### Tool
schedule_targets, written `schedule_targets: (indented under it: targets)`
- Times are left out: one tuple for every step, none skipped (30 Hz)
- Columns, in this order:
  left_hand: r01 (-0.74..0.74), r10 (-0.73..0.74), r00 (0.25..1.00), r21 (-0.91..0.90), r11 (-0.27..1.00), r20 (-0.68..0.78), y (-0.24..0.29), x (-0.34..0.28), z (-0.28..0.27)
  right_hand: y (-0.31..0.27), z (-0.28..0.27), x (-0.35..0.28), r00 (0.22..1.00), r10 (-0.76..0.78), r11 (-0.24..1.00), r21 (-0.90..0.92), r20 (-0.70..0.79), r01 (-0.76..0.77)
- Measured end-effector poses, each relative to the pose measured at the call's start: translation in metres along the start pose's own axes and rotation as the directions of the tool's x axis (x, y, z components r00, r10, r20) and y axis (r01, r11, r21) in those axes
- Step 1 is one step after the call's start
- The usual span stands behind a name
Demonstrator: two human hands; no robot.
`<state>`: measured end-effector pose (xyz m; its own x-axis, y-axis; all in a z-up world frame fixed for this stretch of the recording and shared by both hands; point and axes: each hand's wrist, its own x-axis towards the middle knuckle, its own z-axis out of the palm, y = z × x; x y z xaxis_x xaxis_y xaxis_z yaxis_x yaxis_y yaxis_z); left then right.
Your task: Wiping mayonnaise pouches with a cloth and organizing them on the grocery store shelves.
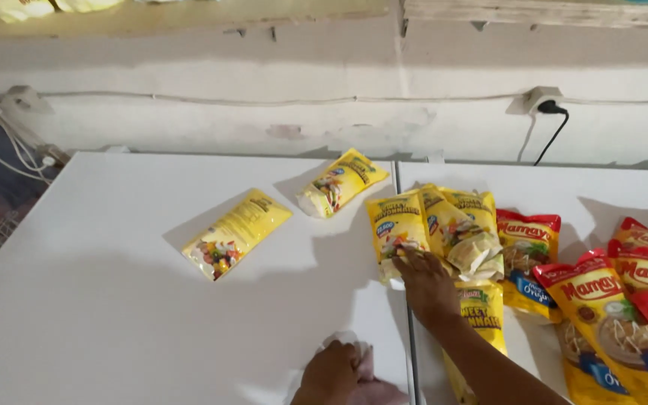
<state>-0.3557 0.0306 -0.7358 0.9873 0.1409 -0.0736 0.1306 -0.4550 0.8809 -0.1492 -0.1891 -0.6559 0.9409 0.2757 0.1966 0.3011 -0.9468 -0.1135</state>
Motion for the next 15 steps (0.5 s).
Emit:
schedule_targets:
  targets:
    - [0.026, -0.026, 1.000, -0.016, 1.000, -0.001, 0.020, 0.022, -0.009, -0.004, -0.002, -0.002, 0.992, -0.081, 0.997, -0.013, -0.099, 0.081]
    - [0.049, -0.049, 0.999, -0.032, 0.998, -0.001, 0.041, 0.043, -0.021, -0.008, -0.005, -0.002, 0.967, -0.161, 0.987, -0.035, -0.198, 0.158]
    - [0.073, -0.073, 0.997, -0.048, 0.996, -0.002, 0.035, 0.052, -0.028, -0.018, -0.010, -0.008, 0.969, -0.162, 0.987, -0.032, -0.188, 0.159]
    - [0.096, -0.096, 0.995, -0.064, 0.993, -0.004, 0.036, 0.063, -0.030, -0.028, -0.016, -0.011, 0.977, -0.138, 0.990, -0.017, -0.162, 0.137]
    - [0.118, -0.119, 0.993, -0.081, 0.990, -0.005, 0.042, 0.072, -0.028, -0.038, -0.022, -0.015, 0.984, -0.114, 0.993, -0.004, -0.136, 0.114]
    - [0.126, -0.127, 0.992, -0.081, 0.989, -0.003, 0.042, 0.078, -0.036, -0.048, -0.023, -0.024, 0.985, -0.115, 0.993, -0.002, -0.128, 0.115]
    - [0.037, -0.115, 0.966, -0.315, 0.949, -0.232, 0.042, 0.084, -0.044, -0.058, -0.024, -0.033, 0.979, -0.153, 0.988, 0.010, -0.138, 0.156]
    - [-0.107, -0.153, 0.881, -0.502, 0.858, -0.449, 0.043, 0.093, -0.052, -0.067, -0.026, -0.038, 0.970, -0.192, 0.980, 0.022, -0.152, 0.197]
    - [-0.103, -0.157, 0.879, -0.502, 0.858, -0.450, 0.045, 0.100, -0.061, -0.079, -0.024, -0.047, 0.970, -0.194, 0.980, 0.023, -0.149, 0.200]
    - [-0.227, -0.125, 0.866, -0.603, 0.765, -0.485, 0.047, 0.106, -0.070, -0.091, -0.022, -0.058, 0.977, -0.209, 0.976, 0.051, -0.033, 0.211]
    - [-0.345, -0.099, 0.846, -0.681, 0.646, -0.523, 0.049, 0.112, -0.079, -0.103, -0.020, -0.069, 0.971, -0.225, 0.972, 0.081, 0.082, 0.219]
    - [-0.343, -0.103, 0.846, -0.680, 0.648, -0.524, 0.059, 0.114, -0.086, -0.109, -0.014, -0.073, 0.970, -0.227, 0.972, 0.083, 0.086, 0.220]
    - [-0.274, -0.091, 0.889, -0.681, 0.679, -0.448, 0.069, 0.116, -0.093, -0.114, -0.009, -0.077, 0.962, -0.218, 0.955, 0.239, 0.162, 0.176]
    - [-0.203, -0.083, 0.927, -0.676, 0.709, -0.366, 0.079, 0.117, -0.100, -0.120, -0.005, -0.081, 0.947, -0.216, 0.917, 0.384, 0.240, 0.111]
    - [-0.199, -0.087, 0.927, -0.676, 0.710, -0.364, 0.094, 0.112, -0.104, -0.120, 0.000, -0.081, 0.946, -0.216, 0.916, 0.386, 0.244, 0.109]
